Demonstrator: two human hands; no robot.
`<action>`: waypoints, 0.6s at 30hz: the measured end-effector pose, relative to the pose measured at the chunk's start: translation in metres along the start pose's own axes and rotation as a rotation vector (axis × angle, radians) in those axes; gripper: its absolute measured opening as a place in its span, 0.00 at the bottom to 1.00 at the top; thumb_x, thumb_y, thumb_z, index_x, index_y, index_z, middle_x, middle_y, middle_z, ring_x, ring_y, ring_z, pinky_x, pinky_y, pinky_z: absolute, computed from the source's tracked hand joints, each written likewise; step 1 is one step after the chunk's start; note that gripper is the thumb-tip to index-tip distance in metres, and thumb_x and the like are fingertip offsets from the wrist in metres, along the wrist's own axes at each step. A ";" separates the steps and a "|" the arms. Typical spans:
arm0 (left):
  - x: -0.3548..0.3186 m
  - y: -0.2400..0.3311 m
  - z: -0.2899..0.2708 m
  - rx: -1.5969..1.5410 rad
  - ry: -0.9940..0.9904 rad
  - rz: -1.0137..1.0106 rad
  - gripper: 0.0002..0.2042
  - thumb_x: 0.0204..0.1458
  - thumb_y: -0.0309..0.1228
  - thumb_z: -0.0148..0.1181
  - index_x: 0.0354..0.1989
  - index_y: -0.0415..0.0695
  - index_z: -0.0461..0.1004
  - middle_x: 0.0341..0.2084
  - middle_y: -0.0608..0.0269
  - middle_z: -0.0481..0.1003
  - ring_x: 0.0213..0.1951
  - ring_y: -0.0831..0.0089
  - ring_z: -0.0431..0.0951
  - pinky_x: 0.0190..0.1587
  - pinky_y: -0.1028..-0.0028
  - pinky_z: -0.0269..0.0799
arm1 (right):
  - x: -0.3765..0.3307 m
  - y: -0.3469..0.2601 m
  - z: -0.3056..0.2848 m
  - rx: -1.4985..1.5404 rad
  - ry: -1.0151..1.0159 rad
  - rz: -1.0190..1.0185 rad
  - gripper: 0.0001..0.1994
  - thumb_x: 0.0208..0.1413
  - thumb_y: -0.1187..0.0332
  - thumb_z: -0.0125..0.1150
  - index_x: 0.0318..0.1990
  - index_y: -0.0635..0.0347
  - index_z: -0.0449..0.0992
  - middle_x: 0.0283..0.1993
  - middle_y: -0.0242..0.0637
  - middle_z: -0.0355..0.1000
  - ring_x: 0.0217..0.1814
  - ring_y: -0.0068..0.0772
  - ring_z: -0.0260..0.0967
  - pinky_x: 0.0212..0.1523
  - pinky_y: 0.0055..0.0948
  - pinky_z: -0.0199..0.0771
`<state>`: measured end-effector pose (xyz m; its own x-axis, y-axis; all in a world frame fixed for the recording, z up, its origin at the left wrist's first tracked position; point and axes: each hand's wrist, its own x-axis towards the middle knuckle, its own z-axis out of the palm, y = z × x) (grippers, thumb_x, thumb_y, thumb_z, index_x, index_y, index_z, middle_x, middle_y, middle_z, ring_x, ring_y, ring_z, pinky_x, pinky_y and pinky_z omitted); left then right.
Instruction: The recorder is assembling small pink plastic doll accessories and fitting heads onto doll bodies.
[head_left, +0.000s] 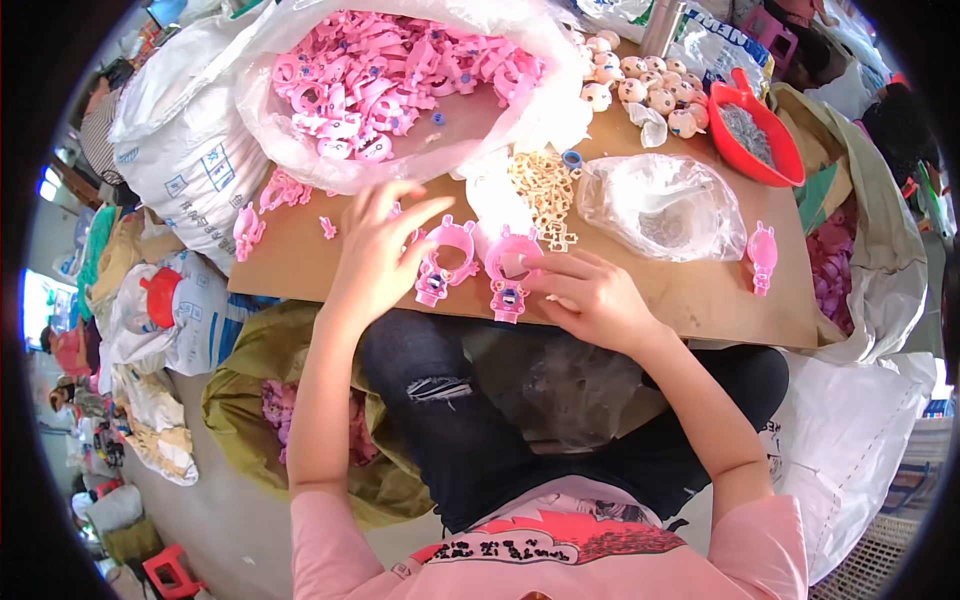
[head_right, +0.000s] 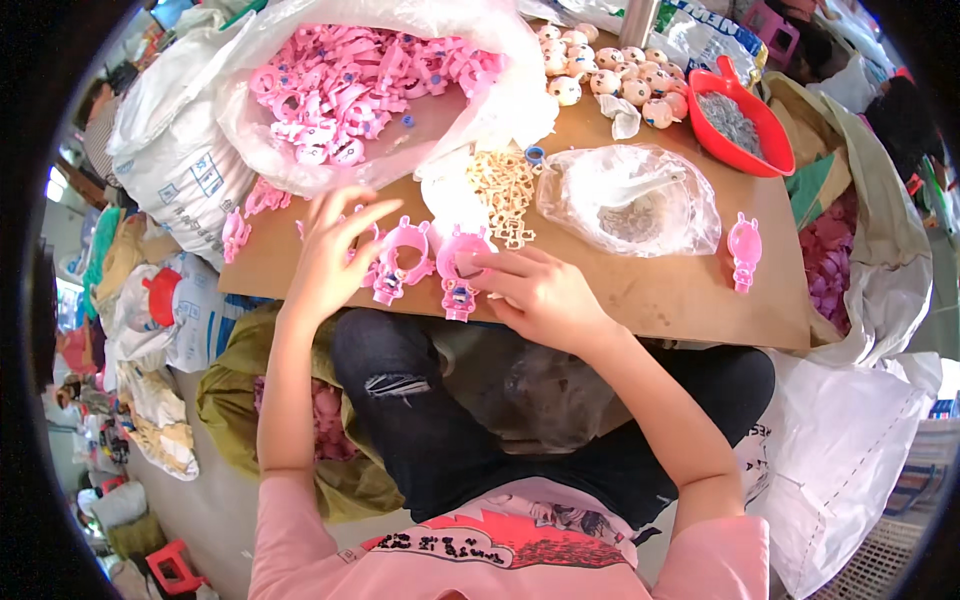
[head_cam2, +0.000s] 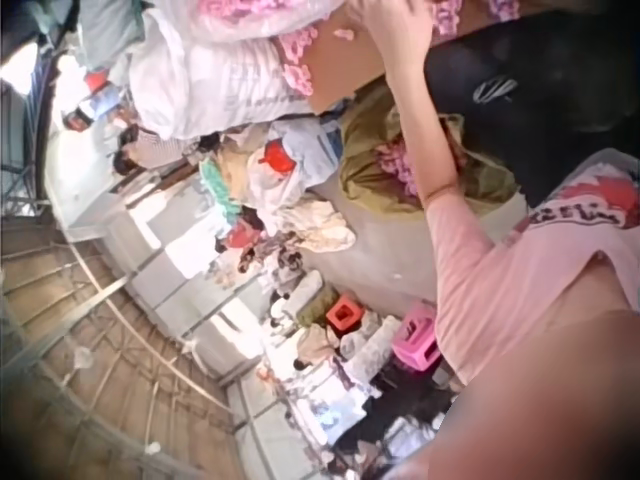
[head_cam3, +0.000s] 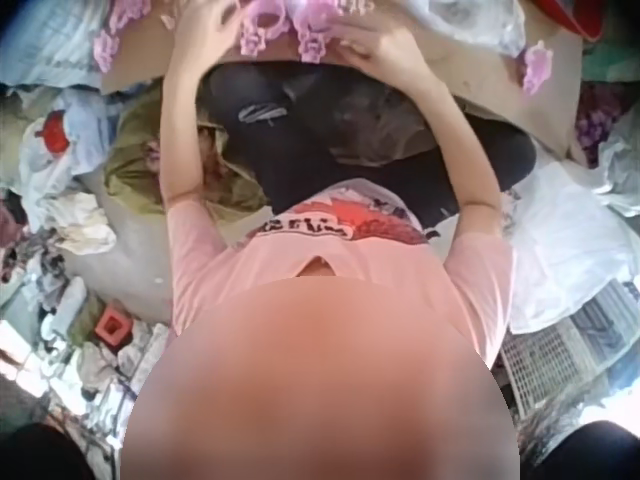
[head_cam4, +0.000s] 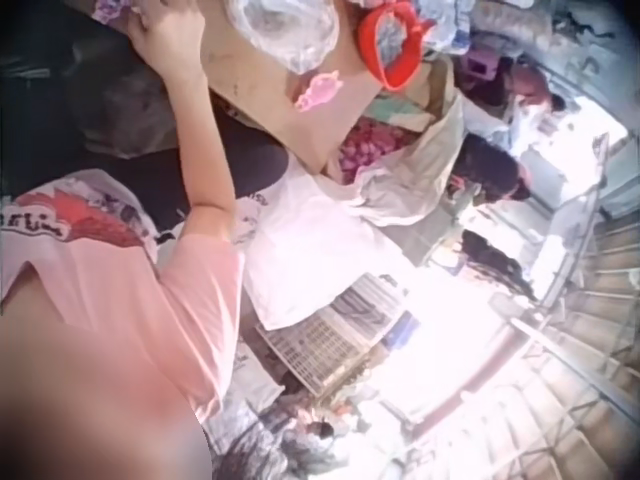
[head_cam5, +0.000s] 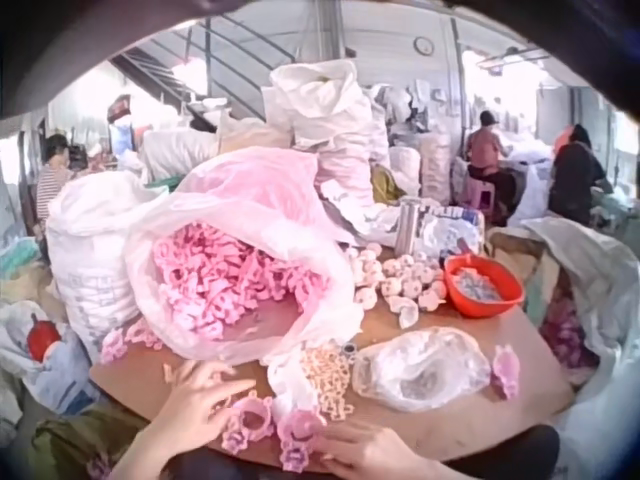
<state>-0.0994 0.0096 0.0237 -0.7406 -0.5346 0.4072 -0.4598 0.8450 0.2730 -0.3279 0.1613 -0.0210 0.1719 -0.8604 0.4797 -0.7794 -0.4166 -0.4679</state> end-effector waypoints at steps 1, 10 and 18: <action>0.017 -0.002 0.001 -0.010 -0.019 0.067 0.20 0.44 0.26 0.64 0.50 0.52 0.76 0.45 0.62 0.69 0.53 0.60 0.65 0.59 0.60 0.57 | 0.001 0.000 0.003 -0.006 0.007 -0.031 0.16 0.43 0.74 0.64 0.43 0.50 0.79 0.48 0.30 0.75 0.45 0.38 0.74 0.44 0.33 0.76; 0.103 0.007 0.043 0.101 -0.375 0.163 0.16 0.42 0.23 0.63 0.42 0.51 0.79 0.43 0.63 0.69 0.50 0.62 0.66 0.56 0.65 0.62 | 0.005 -0.002 0.017 -0.001 0.079 -0.082 0.12 0.41 0.73 0.66 0.36 0.50 0.79 0.36 0.26 0.74 0.39 0.33 0.72 0.36 0.31 0.76; 0.129 -0.007 0.033 0.062 -0.295 0.139 0.05 0.43 0.23 0.64 0.27 0.41 0.74 0.35 0.62 0.69 0.47 0.63 0.67 0.52 0.66 0.62 | 0.004 0.007 0.021 0.032 0.118 -0.089 0.09 0.43 0.70 0.64 0.36 0.51 0.77 0.37 0.26 0.73 0.39 0.32 0.72 0.36 0.31 0.76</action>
<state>-0.2076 -0.0647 0.0460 -0.9042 -0.3942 0.1641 -0.3666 0.9138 0.1751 -0.3199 0.1490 -0.0384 0.1659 -0.7800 0.6034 -0.7441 -0.5006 -0.4424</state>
